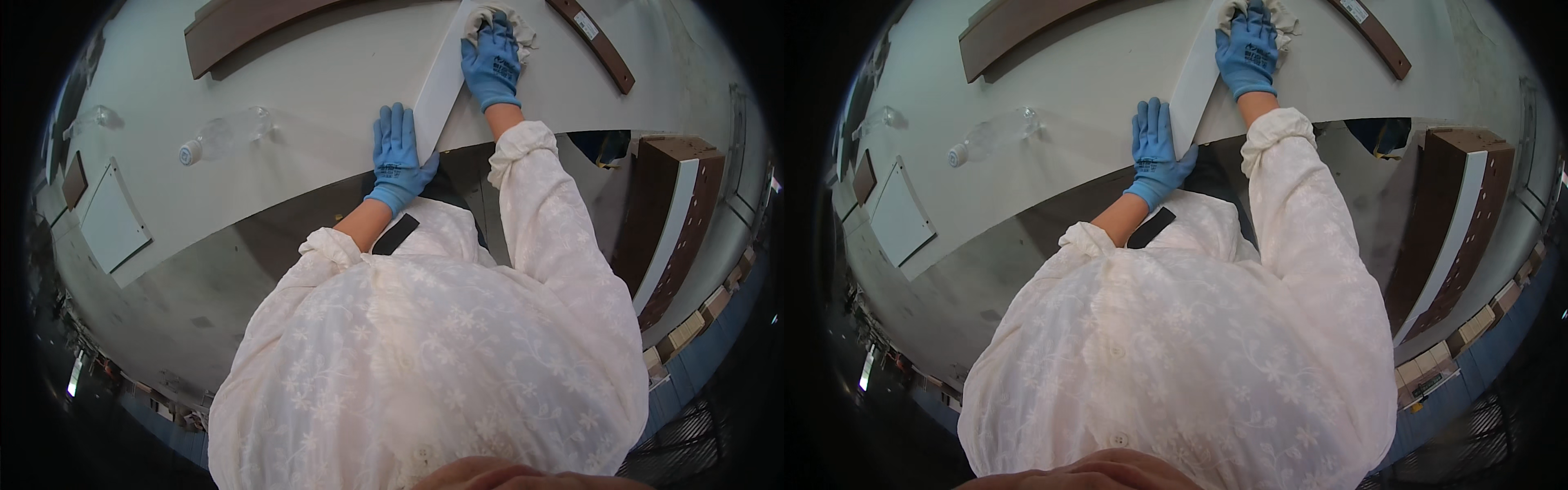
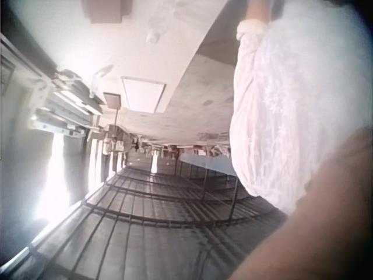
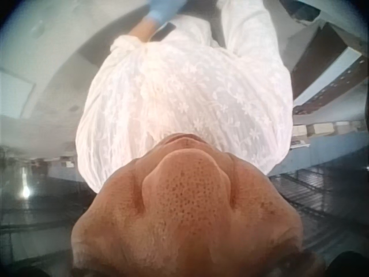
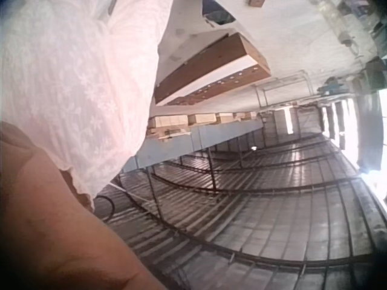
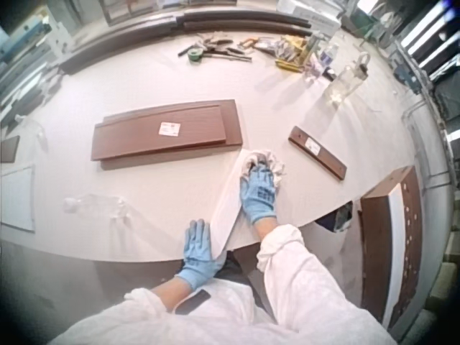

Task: The person sands and wipes several brown and white wooden panels on a workbench. They use a sanding block and a cloth, then stack the finished pieces. The person also handles a small white plastic strip and a water bottle during the process.

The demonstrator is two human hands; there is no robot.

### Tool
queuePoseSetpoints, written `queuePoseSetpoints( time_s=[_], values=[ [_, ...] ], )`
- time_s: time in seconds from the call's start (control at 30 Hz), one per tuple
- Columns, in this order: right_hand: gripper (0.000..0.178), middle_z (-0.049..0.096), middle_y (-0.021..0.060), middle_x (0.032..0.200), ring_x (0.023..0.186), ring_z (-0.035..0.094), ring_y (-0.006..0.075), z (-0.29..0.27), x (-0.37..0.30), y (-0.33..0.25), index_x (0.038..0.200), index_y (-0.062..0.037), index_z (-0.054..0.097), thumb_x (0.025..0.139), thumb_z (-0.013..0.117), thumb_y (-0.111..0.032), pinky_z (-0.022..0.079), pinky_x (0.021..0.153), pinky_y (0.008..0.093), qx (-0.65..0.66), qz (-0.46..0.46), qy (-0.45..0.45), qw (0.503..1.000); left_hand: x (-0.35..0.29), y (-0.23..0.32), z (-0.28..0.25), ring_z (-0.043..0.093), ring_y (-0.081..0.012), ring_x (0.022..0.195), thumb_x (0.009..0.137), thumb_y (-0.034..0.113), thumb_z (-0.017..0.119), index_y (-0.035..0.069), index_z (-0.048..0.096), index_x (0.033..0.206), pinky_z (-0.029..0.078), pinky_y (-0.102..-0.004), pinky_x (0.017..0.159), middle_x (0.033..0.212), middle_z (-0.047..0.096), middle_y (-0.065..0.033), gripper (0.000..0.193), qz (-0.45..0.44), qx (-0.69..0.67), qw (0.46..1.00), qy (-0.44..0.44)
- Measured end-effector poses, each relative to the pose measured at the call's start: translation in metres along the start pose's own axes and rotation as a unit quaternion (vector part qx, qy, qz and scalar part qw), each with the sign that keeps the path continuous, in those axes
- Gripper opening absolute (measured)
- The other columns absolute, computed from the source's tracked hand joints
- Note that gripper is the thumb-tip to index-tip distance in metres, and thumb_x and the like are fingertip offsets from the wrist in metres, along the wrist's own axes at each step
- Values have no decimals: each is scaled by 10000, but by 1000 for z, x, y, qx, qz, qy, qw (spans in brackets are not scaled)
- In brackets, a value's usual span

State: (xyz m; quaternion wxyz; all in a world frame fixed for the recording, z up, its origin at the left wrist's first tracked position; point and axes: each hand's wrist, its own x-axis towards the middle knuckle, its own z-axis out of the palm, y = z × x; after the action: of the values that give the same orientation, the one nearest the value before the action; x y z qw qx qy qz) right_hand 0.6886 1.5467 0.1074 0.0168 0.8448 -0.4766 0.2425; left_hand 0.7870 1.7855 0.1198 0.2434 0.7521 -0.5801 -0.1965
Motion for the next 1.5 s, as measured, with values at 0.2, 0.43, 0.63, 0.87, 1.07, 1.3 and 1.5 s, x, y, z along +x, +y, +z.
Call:
queuePoseSetpoints(
  time_s=[0.2, 0.43, 0.63, 0.87, 1.07, 1.3, 1.5],
  values=[
    [605, 349, 312, 1595, 1406, 428, 491, -26, -82, -43, 1378, -2, 579, 900, 686, -357, 358, 1150, 574, 8, 20, -118, 993, 1, 0, 4, 169, -485, 1546, 806, 374, 731, -52, 290, 1559, 136, -589, 1251, 1636, 264, -278, 971, -18, -2, 1000, -19],
    [605, 399, 287, 1571, 1420, 413, 458, 4, -2, -6, 1397, 38, 547, 963, 575, -383, 323, 1179, 542, -50, 82, -115, 989, -1, -2, 5, 182, -492, 1541, 799, 367, 741, -44, 284, 1564, 145, -600, 1244, 1632, 275, -283, 981, 0, -6, 1000, 1],
    [608, 379, 286, 1586, 1414, 423, 476, -18, -65, -45, 1353, -6, 604, 911, 657, -421, 344, 1148, 600, -32, 67, -125, 989, 1, -1, 4, 190, -497, 1537, 794, 375, 749, -45, 281, 1564, 164, -604, 1238, 1627, 281, -287, 995, -8, -2, 1000, -7],
    [640, 412, 288, 1560, 1395, 441, 480, -4, -26, -17, 1378, -7, 577, 911, 651, -438, 381, 1116, 585, -56, 59, -91, 992, 0, 0, 3, 191, -493, 1538, 801, 375, 743, -40, 284, 1564, 158, -597, 1241, 1631, 274, -285, 983, -2, -5, 1000, 0],
    [637, 389, 291, 1577, 1439, 386, 469, -13, -6, -18, 1446, 29, 502, 969, 568, -389, 310, 1188, 543, -62, 77, -138, 985, -1, -2, 4, 196, -487, 1538, 810, 375, 730, -37, 289, 1564, 156, -597, 1242, 1633, 273, -279, 966, -9, -6, 1000, -5],
    [528, 382, 285, 1587, 1460, 383, 453, -92, -137, -80, 1296, 12, 637, 897, 660, -333, 305, 1193, 574, -17, -84, -213, 973, 0, -9, 13, 202, -499, 1530, 825, 395, 694, -52, 313, 1554, 152, -600, 1242, 1627, 278, -292, 936, 22, 41, 999, 17],
    [424, 456, 202, 1559, 1466, 394, 400, -51, -87, -49, 1250, -38, 670, 921, 645, -305, 285, 1208, 580, 58, -120, -162, 978, -4, -6, 7, 177, -494, 1542, 821, 400, 717, -46, 284, 1570, 135, -600, 1243, 1637, 263, -291, 973, 3, -12, 1000, -15]
  ],
)
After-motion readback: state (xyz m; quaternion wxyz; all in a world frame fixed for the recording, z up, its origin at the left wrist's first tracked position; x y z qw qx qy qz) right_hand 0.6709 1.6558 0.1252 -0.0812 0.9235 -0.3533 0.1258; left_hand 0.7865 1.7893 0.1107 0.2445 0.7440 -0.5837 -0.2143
